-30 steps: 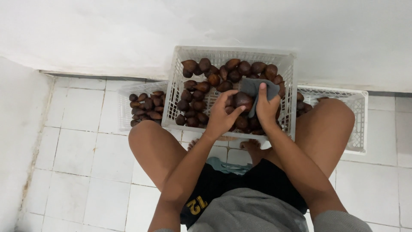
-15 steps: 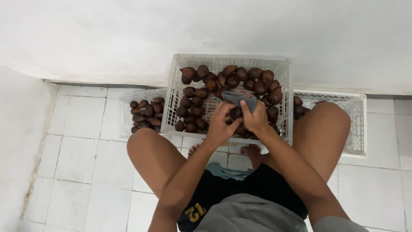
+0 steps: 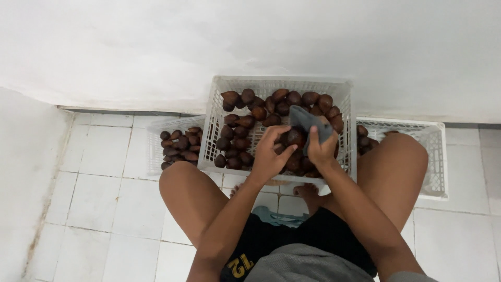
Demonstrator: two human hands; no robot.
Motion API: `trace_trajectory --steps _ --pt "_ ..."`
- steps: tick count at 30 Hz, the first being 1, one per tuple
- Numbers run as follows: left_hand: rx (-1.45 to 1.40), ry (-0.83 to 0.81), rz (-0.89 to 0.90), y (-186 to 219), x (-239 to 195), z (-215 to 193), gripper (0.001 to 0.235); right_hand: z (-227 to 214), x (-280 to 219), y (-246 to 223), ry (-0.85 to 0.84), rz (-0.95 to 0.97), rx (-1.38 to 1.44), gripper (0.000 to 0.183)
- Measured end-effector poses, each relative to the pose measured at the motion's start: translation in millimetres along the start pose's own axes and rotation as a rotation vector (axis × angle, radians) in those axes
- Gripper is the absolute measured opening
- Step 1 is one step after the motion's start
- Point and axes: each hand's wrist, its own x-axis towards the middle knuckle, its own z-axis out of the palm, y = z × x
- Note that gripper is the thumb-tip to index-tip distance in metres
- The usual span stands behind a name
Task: The person sits on a low stool and wipes brown nuts with a gray cloth. They pick each nut from a central white crate, rub it with the cloth, and place it into a smaller crate to the left. The process repeats continuously.
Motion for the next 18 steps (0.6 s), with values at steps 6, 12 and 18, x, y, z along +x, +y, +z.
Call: trace_trajectory --steps 6,12,18 --pt "-0.126 0.040 -0.049 -25 -6 3 0.050 16 21 -82 -0.265 -0.276 0.021 0.055" --pt "-0.281 0.144 -0.188 -17 2 -5 0.044 23 19 -69 -0.259 -0.305 -0.029 0.045" --pt "-0.407 0.215 -0.386 -33 10 -14 0.051 26 18 -63 -0.268 -0.249 0.029 0.043"
